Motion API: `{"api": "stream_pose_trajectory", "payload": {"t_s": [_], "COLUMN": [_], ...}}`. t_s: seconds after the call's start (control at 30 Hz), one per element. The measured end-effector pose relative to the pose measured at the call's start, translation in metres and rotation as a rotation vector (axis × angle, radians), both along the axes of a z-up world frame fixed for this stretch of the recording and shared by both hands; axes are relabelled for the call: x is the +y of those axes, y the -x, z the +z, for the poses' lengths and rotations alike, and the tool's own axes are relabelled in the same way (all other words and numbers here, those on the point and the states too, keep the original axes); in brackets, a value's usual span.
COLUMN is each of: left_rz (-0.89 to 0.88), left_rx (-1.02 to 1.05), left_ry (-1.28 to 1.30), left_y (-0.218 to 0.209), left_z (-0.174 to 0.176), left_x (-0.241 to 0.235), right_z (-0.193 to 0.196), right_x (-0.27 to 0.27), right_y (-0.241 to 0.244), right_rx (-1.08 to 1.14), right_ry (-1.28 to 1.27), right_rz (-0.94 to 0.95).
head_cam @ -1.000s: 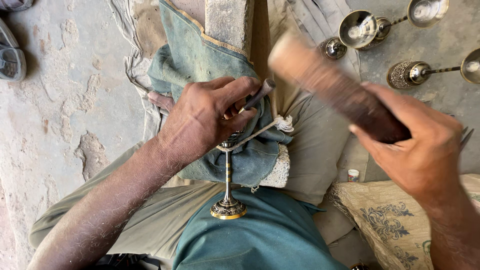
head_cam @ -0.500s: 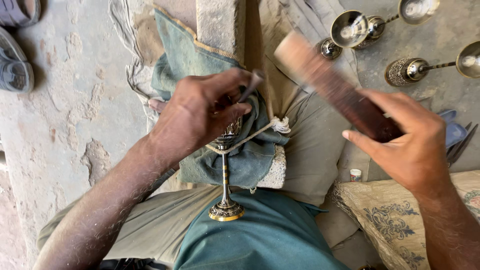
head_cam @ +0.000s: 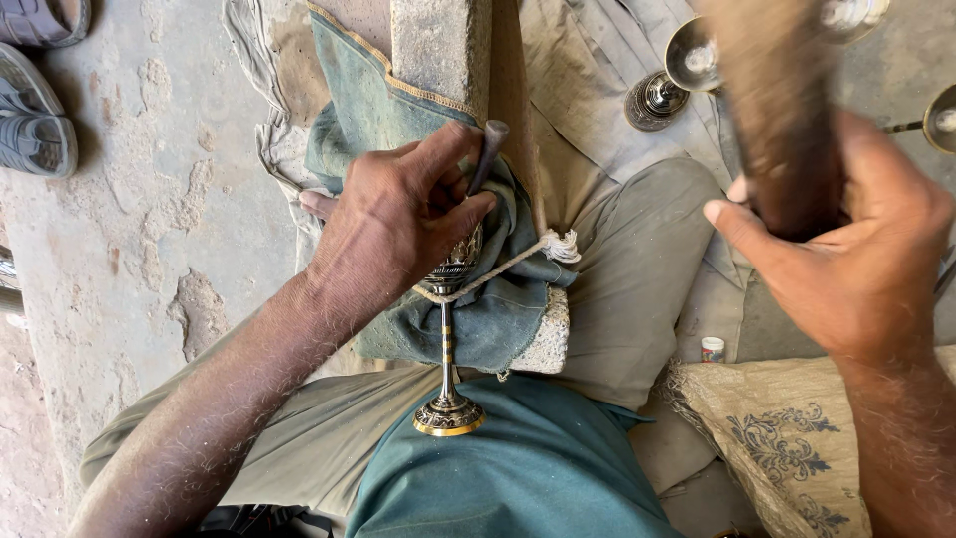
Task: The person sits on the floor and uses a metal punch and a wooden mallet to engrave a decorative pattern onto the bowl of a metal goblet. The goblet is held steady on a cloth pad on the lap. The person repeatedly strikes the punch to create a textured design on the metal surface.
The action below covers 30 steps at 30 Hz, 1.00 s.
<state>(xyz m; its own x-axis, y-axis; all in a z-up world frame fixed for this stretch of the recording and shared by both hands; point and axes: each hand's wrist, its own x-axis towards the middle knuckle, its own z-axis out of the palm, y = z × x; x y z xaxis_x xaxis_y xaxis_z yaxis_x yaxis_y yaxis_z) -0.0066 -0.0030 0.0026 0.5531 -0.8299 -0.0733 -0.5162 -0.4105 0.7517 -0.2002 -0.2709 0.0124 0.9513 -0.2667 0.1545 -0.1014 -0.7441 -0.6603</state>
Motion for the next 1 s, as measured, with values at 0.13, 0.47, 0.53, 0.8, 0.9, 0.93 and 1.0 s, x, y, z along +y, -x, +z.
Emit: {"api": "stream_pose_trajectory", "payload": {"t_s": [0.13,0.47,0.53,0.8,0.9,0.93,1.0], "left_rz": [-0.048,-0.071,-0.062,-0.027,-0.036,-0.066,-0.127], "left_rx": [-0.12,-0.111,-0.128,0.084,-0.053,-0.038,-0.016], "left_ry": [0.039,0.019,-0.014,0.266,0.25,0.208,0.121], "left_y": [0.005,-0.006,-0.002,-0.006,-0.01,-0.011,-0.015], "left_z": [0.0,-0.005,-0.005,0.022,0.019,0.015,0.005], "left_x": [-0.002,-0.015,-0.014,0.015,0.041,0.043,0.04], "right_z": [0.014,0.006,0.006,-0.053,-0.101,-0.11,-0.121], "right_x": [-0.001,0.006,0.007,0.003,0.025,0.034,0.053], "right_y": [-0.009,-0.02,-0.018,0.054,0.083,0.089,0.095], "right_rx": [0.225,0.032,-0.013,0.297,0.236,0.137,-0.075], "right_ry": [0.173,-0.061,-0.344,-0.187,-0.697,-0.915,-1.354], "right_rz": [0.086,-0.022,-0.133,-0.164,-0.389,-0.408,-0.431]}}
